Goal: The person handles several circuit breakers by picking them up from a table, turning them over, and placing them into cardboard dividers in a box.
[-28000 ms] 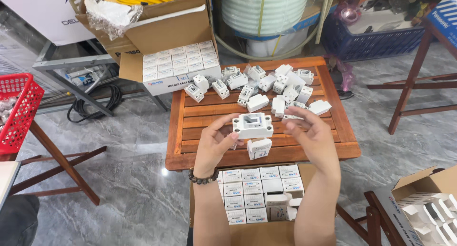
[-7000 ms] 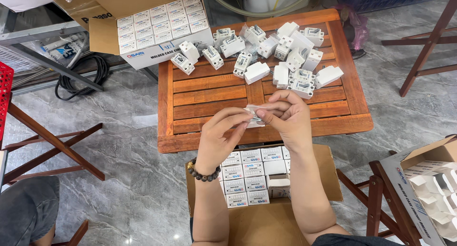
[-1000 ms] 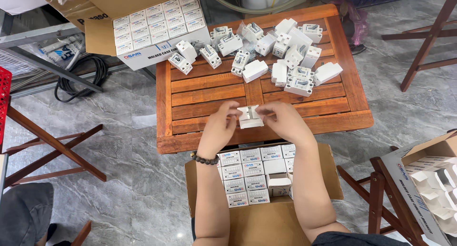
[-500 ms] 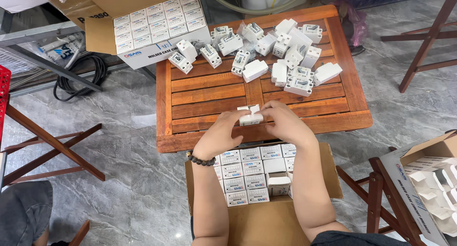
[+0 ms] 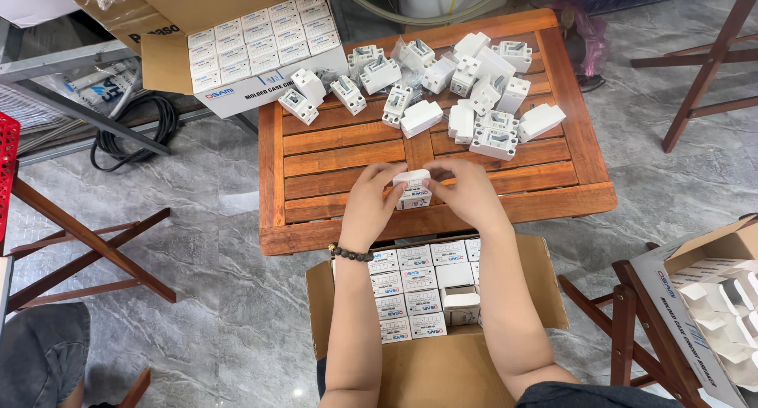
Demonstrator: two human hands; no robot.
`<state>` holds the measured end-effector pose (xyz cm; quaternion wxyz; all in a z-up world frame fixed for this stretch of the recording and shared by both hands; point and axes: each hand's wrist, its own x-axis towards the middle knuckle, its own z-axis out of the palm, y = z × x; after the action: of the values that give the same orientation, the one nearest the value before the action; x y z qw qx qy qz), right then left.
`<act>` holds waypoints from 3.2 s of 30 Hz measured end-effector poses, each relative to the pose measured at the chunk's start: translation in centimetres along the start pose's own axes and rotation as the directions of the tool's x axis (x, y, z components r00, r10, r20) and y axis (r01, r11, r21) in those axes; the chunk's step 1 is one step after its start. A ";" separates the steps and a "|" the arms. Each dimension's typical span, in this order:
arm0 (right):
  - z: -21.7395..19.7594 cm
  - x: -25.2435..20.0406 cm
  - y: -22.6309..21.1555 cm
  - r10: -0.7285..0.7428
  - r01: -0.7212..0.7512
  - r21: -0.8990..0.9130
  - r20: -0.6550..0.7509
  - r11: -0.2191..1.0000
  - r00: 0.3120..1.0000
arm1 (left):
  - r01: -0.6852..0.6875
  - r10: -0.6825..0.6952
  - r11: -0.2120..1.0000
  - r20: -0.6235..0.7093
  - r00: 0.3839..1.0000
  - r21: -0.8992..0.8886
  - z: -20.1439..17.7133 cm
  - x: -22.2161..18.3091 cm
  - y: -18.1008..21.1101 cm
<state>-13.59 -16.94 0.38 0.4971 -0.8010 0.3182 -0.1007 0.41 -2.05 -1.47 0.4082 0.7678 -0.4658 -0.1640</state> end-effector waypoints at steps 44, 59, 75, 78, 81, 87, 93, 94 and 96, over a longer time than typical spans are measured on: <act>4.3 3.0 3.1 0.153 -0.126 0.181 -0.145 0.975 0.978 | 0.147 -0.140 0.988 -0.137 0.981 0.041 2.6 0.0 0.7; -6.9 -10.3 -8.3 -0.168 0.182 -0.389 0.070 0.903 0.983 | 0.118 -0.185 0.949 0.210 0.960 0.293 1.3 -2.0 0.2; -5.2 -15.7 6.0 -0.249 0.286 -0.074 0.322 0.955 0.913 | 0.293 -0.256 0.956 0.396 0.882 -0.034 -5.7 -10.8 8.1; -8.7 -15.9 6.2 -0.169 0.163 0.046 0.187 0.986 0.968 | 0.247 -0.227 0.969 0.393 0.891 0.000 -3.6 -11.0 6.8; -10.5 -16.3 6.7 -0.185 0.187 0.051 -0.052 0.981 0.981 | 0.176 -0.183 0.983 0.337 0.923 0.054 -0.9 -11.4 5.2; -11.0 -15.9 4.6 -0.234 0.260 0.027 -0.358 0.965 0.904 | 0.057 -0.048 0.998 0.496 0.867 -0.005 3.2 -11.6 5.4; -10.0 -15.6 3.7 -0.192 0.199 -0.015 -0.328 0.980 0.925 | 0.004 -0.072 0.994 0.624 0.778 0.110 7.2 -11.4 4.7; -9.9 -15.6 3.4 -0.187 0.185 -0.039 -0.323 0.982 0.928 | 0.006 -0.094 0.990 0.626 0.774 0.140 7.2 -11.2 5.0; -9.9 -15.6 3.1 -0.171 0.173 -0.023 -0.306 0.985 0.936 | -0.023 -0.082 0.987 0.628 0.774 0.158 7.3 -11.3 5.3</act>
<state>-31.72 -15.65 4.90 0.4324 -0.7993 0.3202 -0.2677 -13.01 2.84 -3.27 0.1636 0.7049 -0.5751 -0.3816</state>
